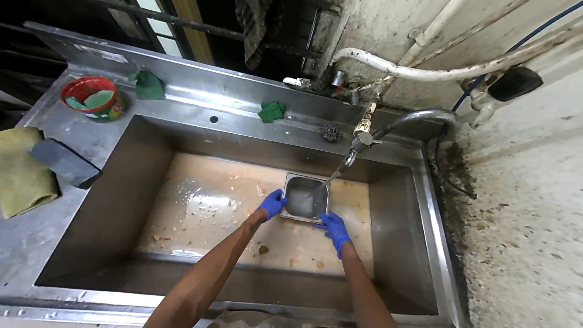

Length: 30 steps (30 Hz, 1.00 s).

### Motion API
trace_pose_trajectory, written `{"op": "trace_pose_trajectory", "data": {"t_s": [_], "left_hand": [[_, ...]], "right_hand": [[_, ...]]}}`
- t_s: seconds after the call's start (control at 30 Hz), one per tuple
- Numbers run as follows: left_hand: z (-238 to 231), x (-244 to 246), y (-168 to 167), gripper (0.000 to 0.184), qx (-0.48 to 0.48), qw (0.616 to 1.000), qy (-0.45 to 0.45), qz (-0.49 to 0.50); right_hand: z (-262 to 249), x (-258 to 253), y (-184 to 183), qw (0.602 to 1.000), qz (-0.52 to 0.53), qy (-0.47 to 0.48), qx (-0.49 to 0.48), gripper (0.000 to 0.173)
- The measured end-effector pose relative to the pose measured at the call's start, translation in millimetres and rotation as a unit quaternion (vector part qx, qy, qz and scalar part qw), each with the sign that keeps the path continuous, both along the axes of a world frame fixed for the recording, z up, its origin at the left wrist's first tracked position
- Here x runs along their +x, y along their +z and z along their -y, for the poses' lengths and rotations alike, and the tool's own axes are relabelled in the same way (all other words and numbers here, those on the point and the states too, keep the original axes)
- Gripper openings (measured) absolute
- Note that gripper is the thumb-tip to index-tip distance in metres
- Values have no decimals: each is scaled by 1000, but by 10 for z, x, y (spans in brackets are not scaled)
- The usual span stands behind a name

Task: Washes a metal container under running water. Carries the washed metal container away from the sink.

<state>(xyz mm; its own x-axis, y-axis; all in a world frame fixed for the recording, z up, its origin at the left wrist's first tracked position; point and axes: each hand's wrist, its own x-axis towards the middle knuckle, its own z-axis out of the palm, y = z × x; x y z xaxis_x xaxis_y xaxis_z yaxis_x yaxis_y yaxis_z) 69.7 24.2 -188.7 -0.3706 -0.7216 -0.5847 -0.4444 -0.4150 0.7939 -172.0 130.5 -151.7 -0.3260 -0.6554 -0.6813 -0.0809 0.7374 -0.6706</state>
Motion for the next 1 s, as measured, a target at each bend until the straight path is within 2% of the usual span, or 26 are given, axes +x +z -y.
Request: {"op": "trace_pose_trajectory", "data": {"t_s": [0.27, 0.4, 0.5, 0.63, 0.83, 0.93, 1.0], "left_hand": [[11, -4, -22, 30, -5, 1000, -12, 16], [-36, -38, 176, 28, 24, 999, 3, 37], [-15, -7, 31, 29, 1, 1000, -2, 11], [-57, 3, 263, 29, 8, 999, -10, 36], [-66, 2, 307, 29, 11, 999, -12, 34], [-50, -2, 266, 28, 14, 1000, -7, 25], [-9, -4, 106, 28, 12, 1000, -6, 12]], "right_hand": [[18, -14, -15, 1000, 7, -7, 11, 30], [-3, -7, -28, 1000, 5, -7, 6, 30], [0, -14, -16, 1000, 4, -3, 8, 32], [9, 3, 35, 1000, 9, -3, 12, 32], [0, -3, 33, 1000, 11, -3, 9, 32], [10, -5, 34, 1000, 11, -5, 11, 32], [20, -18, 11, 1000, 10, -2, 14, 32]]}}
